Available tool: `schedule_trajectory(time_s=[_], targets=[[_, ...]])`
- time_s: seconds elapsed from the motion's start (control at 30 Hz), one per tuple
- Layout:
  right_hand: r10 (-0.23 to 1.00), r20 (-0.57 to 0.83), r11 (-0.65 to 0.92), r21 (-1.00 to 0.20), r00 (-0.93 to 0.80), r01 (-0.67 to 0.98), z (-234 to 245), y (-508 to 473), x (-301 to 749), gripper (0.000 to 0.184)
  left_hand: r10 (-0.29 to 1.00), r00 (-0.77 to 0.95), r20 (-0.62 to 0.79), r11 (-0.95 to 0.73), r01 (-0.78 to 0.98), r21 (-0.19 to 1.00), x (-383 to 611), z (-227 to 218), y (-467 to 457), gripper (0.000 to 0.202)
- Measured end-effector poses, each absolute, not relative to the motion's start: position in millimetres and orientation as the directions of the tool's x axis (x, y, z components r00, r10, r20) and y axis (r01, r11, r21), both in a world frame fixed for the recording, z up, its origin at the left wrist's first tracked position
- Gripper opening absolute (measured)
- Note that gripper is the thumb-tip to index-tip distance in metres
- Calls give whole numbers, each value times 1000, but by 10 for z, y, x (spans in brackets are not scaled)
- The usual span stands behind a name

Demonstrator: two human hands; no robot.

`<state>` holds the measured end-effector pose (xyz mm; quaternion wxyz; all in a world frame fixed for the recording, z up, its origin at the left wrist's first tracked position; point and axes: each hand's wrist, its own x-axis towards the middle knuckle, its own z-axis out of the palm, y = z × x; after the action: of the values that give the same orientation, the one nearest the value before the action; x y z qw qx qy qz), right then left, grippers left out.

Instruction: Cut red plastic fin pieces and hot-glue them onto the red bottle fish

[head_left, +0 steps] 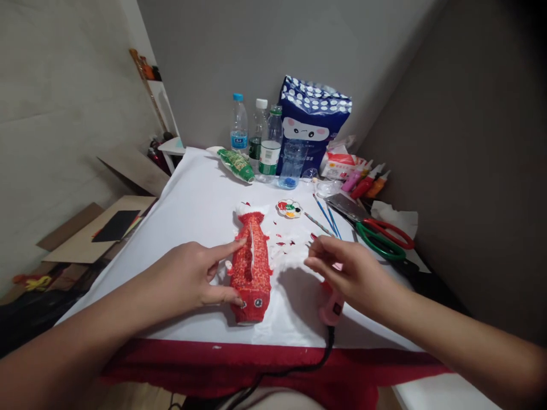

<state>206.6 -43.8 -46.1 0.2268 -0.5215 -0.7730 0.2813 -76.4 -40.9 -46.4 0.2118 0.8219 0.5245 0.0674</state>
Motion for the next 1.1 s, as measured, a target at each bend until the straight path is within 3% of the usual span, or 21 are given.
schedule_trajectory(time_s=[0.13, 0.2, 0.33, 0.53, 0.67, 0.9, 1.0, 1.1], targets=[[860, 198, 509, -376, -469, 774, -609, -719, 2362, 21, 898, 426, -113, -363, 860, 360, -780, -422, -396, 82], [827, 243, 561, -311, -506, 768, -701, -878, 2469, 23, 900, 423, -102, -368, 866, 339, -788, -400, -387, 77], [802, 265, 595, -271, -536, 756, -870, -1106, 2583, 24, 926, 375, -45, -347, 890, 296, -788, -363, -373, 68], [706, 410, 667, -107, -578, 738, -1119, -1193, 2720, 39, 957, 285, 56, -289, 918, 273, -807, -396, -324, 64], [641, 409, 731, -67, -649, 679, -1209, -1198, 2799, 41, 966, 216, 140, -247, 928, 279, -847, -459, -274, 58], [461, 399, 820, 149, -792, 553, -1041, -1184, 2748, 37, 959, 86, 271, -158, 953, 260, -865, -493, -194, 47], [467, 374, 824, 146, -801, 548, -966, -1161, 2684, 38, 955, 79, 287, -154, 957, 247, -893, -500, -167, 43], [549, 294, 805, 67, -783, 590, -948, -1100, 2613, 38, 955, 76, 287, -150, 958, 245, -935, -495, -158, 42]])
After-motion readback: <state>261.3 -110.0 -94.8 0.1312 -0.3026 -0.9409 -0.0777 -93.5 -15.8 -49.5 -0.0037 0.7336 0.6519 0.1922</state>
